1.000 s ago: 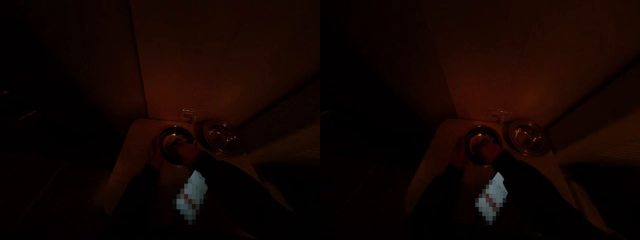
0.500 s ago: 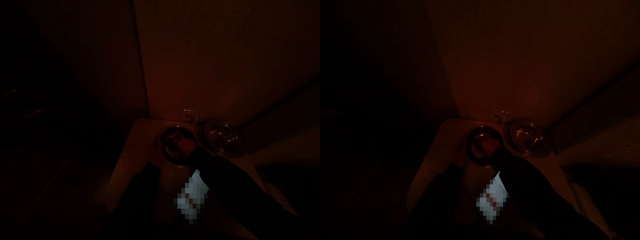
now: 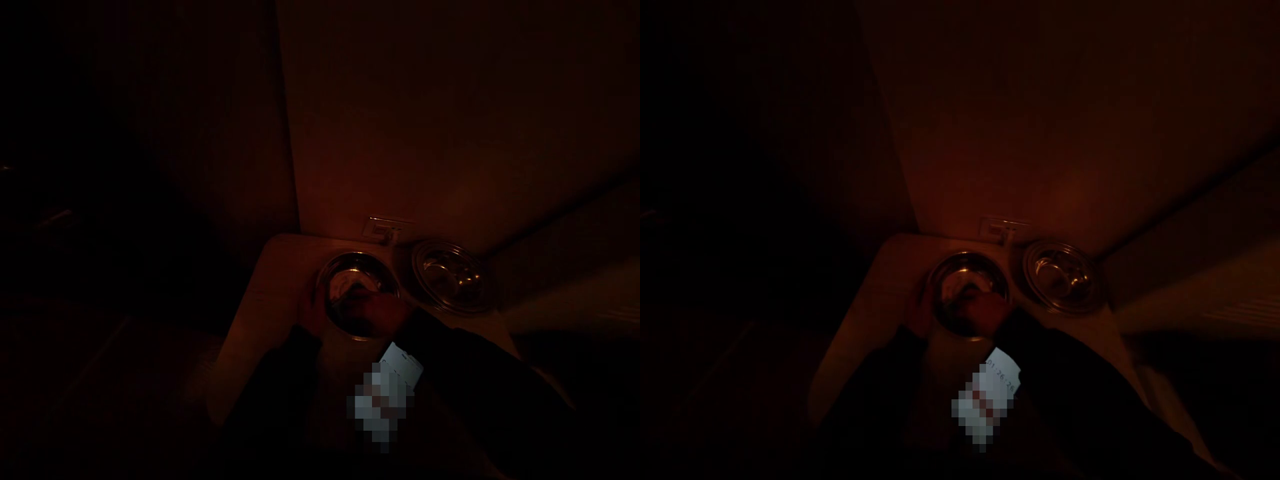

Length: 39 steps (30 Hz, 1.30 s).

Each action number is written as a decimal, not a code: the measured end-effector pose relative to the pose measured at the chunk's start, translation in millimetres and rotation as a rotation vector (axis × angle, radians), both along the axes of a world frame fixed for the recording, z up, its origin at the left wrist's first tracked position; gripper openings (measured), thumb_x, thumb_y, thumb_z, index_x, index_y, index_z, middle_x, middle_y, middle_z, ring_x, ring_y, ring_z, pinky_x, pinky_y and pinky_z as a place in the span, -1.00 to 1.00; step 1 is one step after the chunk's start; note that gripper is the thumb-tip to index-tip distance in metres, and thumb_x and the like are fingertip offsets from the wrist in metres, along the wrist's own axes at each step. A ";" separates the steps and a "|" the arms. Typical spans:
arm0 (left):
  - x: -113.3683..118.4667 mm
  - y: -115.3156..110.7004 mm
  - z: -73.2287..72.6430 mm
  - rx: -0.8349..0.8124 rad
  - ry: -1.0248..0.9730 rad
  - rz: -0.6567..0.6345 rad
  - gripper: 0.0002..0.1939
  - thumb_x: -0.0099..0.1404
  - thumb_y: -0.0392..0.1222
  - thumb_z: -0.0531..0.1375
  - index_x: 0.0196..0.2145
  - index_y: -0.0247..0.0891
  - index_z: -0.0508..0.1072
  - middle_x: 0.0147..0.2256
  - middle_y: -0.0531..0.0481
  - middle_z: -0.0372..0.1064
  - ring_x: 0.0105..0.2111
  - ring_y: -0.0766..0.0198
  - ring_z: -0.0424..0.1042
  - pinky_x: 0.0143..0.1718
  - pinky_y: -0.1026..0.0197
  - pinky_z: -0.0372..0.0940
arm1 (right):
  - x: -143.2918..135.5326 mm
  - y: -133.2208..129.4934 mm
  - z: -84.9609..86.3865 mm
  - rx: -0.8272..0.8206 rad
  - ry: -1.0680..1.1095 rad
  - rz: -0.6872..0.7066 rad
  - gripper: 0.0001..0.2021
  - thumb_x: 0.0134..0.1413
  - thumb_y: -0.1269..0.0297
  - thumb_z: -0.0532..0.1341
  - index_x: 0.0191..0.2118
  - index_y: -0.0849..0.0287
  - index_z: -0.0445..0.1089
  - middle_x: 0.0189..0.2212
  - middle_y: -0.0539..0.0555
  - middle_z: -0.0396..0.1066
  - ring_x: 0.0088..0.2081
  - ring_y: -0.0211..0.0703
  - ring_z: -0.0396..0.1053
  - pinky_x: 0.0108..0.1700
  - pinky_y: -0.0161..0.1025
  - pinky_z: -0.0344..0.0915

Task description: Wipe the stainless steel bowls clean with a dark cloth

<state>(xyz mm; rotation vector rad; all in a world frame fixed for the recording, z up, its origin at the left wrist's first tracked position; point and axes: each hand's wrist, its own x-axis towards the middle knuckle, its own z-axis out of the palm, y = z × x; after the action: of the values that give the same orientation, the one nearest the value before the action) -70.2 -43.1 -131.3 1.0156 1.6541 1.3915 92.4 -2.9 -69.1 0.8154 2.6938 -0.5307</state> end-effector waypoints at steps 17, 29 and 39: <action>4.4 -11.3 -5.1 0.153 0.231 -0.039 -0.49 0.36 -0.03 -0.02 0.10 -0.38 0.40 0.10 -0.23 0.40 0.12 0.13 0.38 0.14 0.15 0.28 | -19.9 -5.3 3.3 0.318 0.039 -0.343 -0.63 0.29 0.42 0.01 0.14 0.19 0.34 0.18 0.15 0.32 0.17 0.06 0.21 -0.02 -0.08 0.38; 3.2 -11.9 -8.2 0.181 0.280 -0.014 -0.51 0.36 -0.02 -0.02 0.07 -0.32 0.45 0.06 -0.21 0.44 0.10 0.13 0.40 0.11 0.15 0.30 | -10.4 -16.7 -7.4 0.321 0.068 -0.173 -0.69 0.29 0.41 0.06 0.06 0.10 0.42 0.10 0.11 0.39 0.16 0.01 0.22 0.01 -0.10 0.34; 4.2 -12.5 -13.0 0.216 0.300 -0.064 -0.52 0.40 -0.06 -0.04 0.14 -0.31 0.39 0.09 -0.18 0.41 0.11 0.15 0.39 0.11 0.16 0.30 | -9.6 -5.5 -6.7 0.398 0.103 -0.288 -0.65 0.29 0.40 0.05 0.13 0.14 0.35 0.15 0.22 0.32 0.14 0.09 0.23 -0.04 -0.05 0.37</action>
<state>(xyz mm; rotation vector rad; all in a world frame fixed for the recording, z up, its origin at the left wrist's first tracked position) -66.0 -55.7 -144.3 1.4482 1.6881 1.4528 82.8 -8.4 -75.9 1.3275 2.8350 -0.0892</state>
